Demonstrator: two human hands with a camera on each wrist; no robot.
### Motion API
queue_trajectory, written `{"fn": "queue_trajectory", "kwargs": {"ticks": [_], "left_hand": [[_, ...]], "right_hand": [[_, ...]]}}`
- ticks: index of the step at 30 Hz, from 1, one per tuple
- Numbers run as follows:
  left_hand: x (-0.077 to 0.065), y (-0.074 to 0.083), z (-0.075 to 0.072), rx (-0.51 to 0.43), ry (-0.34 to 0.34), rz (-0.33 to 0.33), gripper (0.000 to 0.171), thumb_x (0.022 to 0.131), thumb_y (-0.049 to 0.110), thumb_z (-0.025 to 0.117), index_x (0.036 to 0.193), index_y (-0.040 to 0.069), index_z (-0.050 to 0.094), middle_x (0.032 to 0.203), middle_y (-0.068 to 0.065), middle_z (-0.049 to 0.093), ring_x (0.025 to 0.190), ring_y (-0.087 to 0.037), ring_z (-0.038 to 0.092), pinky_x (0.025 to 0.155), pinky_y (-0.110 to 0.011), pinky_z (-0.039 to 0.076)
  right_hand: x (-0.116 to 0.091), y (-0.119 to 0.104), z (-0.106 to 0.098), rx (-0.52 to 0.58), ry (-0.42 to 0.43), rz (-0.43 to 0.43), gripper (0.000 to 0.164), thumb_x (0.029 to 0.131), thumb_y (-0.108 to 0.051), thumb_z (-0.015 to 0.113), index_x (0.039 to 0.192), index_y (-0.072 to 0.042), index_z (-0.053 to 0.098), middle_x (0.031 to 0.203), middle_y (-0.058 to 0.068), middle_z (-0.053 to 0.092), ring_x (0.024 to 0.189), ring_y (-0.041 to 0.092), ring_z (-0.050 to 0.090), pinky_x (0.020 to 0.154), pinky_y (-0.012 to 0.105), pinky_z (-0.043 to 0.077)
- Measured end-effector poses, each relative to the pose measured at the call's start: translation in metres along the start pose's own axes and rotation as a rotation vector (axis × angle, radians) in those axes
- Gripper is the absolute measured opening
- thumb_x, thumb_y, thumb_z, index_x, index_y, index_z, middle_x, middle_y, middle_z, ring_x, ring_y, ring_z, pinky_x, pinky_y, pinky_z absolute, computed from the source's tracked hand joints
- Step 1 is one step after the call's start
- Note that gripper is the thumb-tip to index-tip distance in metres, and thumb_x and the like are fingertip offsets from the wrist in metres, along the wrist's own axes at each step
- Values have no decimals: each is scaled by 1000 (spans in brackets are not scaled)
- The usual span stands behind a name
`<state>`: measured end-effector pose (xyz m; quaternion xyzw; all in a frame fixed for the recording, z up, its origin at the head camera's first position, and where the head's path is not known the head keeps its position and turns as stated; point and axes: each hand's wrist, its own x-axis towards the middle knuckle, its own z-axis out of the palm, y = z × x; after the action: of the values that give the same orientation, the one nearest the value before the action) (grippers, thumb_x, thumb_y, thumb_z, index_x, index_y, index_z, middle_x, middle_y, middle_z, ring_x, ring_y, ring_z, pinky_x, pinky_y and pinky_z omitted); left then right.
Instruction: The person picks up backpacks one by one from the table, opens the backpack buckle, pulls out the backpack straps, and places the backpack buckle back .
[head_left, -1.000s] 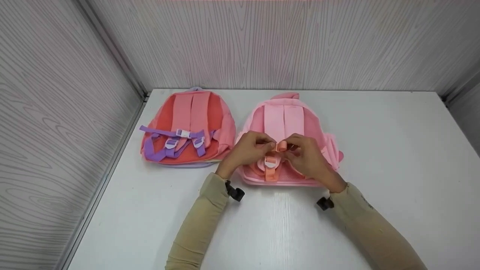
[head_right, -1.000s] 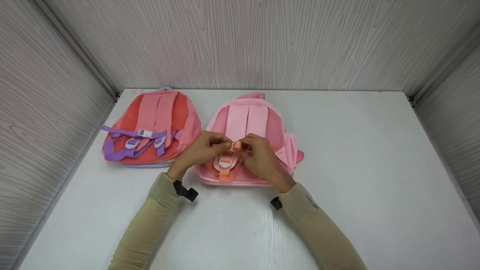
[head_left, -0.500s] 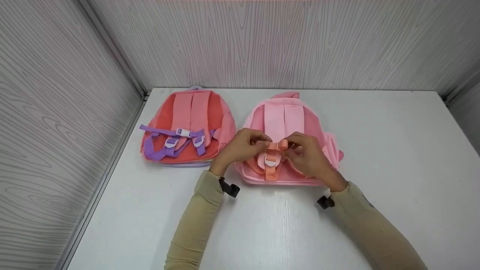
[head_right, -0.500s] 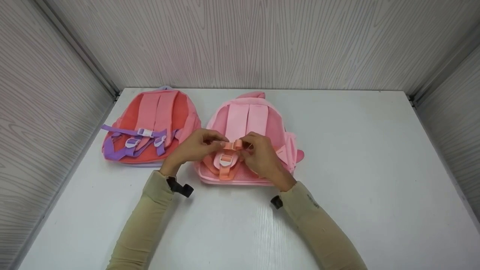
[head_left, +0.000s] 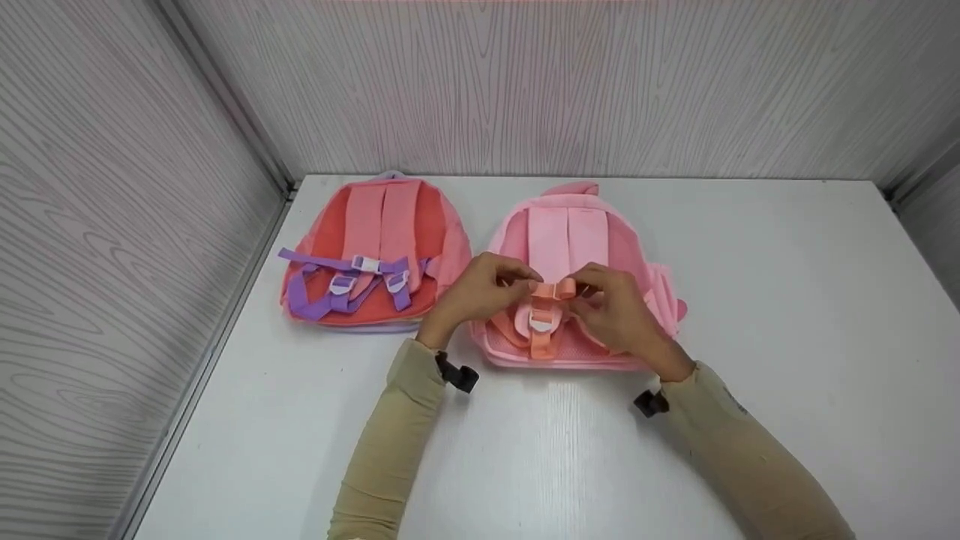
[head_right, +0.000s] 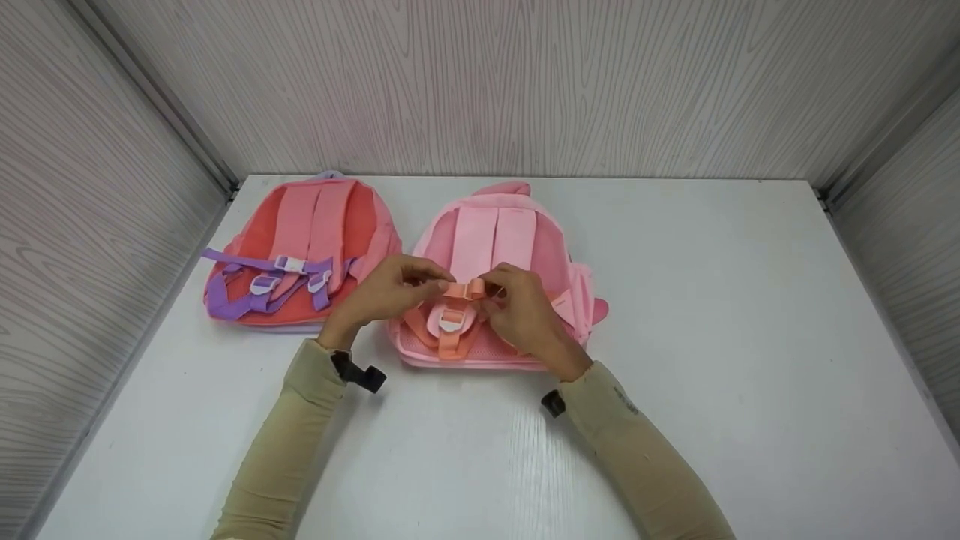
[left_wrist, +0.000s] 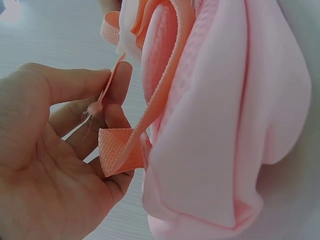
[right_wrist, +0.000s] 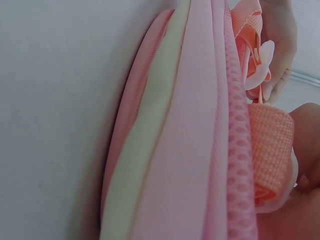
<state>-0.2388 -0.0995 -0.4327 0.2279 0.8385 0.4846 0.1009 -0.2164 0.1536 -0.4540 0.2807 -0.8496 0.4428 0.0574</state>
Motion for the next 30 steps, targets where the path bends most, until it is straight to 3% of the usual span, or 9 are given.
{"fn": "queue_trajectory", "kwargs": {"ticks": [8,19,30], "left_hand": [[-1,4,2,-2,8,31,20,102,16,68,113,9,83,100,-4,77,80,-13,58,70,-26,48],[2,1,9,-5,42,5,17,103,16,70,113,10,83,103,-2,78,86,-14,61,76,-27,51],[4,-4,13,-80,38,-17,17,102,12,66,111,7,80,100,-4,72,88,-15,59,80,-27,51]], "right_hand": [[-1,1,0,4,12,-6,17,93,2,79,108,-4,80,99,6,75,90,20,70,86,42,63],[-1,1,0,4,24,-6,19,93,0,81,111,-6,80,102,6,76,90,20,68,88,42,63],[0,-1,0,13,23,19,18,93,0,80,110,-7,80,102,4,75,93,19,67,91,43,62]]}}
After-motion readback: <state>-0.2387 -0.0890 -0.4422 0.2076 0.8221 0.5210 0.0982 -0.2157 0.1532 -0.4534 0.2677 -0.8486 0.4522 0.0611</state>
